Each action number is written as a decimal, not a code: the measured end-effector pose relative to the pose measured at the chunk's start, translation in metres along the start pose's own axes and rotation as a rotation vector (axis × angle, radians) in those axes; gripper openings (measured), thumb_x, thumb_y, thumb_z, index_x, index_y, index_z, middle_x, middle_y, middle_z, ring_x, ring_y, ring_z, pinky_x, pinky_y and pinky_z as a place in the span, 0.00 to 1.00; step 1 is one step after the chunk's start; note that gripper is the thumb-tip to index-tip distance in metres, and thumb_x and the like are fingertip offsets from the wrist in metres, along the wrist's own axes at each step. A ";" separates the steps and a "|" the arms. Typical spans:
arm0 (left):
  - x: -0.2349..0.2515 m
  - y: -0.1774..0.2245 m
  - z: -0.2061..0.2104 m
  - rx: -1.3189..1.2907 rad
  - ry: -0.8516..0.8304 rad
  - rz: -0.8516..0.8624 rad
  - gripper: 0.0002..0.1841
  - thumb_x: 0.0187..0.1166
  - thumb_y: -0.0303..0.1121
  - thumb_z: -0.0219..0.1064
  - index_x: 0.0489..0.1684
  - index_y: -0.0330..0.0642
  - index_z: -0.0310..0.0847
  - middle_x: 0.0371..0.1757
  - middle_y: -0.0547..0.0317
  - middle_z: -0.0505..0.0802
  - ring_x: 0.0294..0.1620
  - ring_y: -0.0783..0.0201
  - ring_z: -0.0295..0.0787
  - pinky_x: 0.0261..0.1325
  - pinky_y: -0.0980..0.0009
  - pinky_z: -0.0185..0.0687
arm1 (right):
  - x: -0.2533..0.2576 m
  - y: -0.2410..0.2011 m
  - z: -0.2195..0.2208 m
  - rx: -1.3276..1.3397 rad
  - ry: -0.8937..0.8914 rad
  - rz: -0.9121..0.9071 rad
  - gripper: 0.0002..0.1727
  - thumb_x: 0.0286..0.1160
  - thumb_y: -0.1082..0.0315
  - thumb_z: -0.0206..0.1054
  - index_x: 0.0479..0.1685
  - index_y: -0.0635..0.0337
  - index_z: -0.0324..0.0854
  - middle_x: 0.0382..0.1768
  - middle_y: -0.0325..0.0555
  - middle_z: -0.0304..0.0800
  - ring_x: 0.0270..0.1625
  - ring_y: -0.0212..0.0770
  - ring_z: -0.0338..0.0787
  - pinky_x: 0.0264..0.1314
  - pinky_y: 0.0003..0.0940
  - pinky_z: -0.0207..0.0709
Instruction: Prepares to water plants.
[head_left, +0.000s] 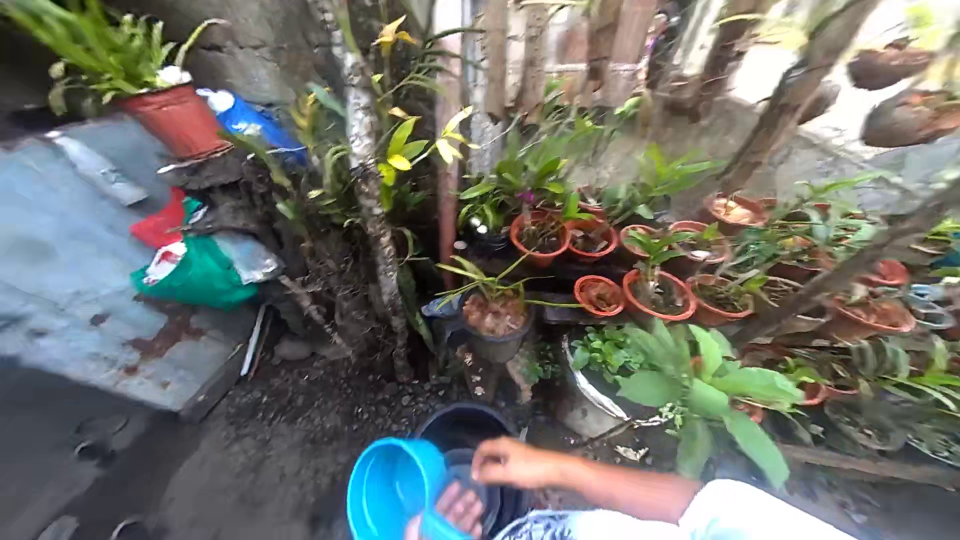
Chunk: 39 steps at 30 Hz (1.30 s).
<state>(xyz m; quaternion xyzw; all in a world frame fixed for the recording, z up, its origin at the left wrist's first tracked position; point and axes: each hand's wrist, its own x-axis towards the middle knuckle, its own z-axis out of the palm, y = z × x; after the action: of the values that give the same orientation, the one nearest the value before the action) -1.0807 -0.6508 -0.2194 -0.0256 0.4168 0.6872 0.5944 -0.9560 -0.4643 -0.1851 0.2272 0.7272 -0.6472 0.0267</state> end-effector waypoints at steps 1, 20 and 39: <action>0.000 0.014 -0.014 0.000 0.028 0.024 0.36 0.88 0.50 0.24 0.74 0.37 0.73 0.57 0.45 0.95 0.58 0.49 0.94 0.60 0.53 0.88 | 0.008 -0.001 0.002 0.050 0.062 0.040 0.19 0.86 0.63 0.63 0.61 0.73 0.82 0.55 0.62 0.90 0.56 0.50 0.91 0.68 0.50 0.82; -0.159 0.187 -0.269 -0.186 0.770 0.430 0.29 0.92 0.41 0.31 0.45 0.34 0.81 0.30 0.49 0.94 0.15 0.63 0.83 0.18 0.69 0.79 | 0.204 -0.105 0.106 0.037 0.607 -0.026 0.17 0.89 0.58 0.59 0.40 0.62 0.85 0.20 0.35 0.79 0.14 0.26 0.64 0.17 0.26 0.61; -0.052 0.300 -0.447 -0.400 1.130 0.269 0.23 0.93 0.41 0.37 0.46 0.33 0.75 0.23 0.52 0.87 0.14 0.63 0.78 0.16 0.68 0.75 | 0.573 -0.272 0.214 -0.024 0.056 -0.439 0.16 0.83 0.65 0.59 0.23 0.55 0.82 0.18 0.25 0.78 0.17 0.19 0.68 0.21 0.19 0.65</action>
<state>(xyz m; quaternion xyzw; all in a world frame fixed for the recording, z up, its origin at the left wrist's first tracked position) -1.5227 -0.9454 -0.3200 -0.4443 0.5298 0.7013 0.1733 -1.6231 -0.5145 -0.1574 0.0809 0.7673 -0.6222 -0.1324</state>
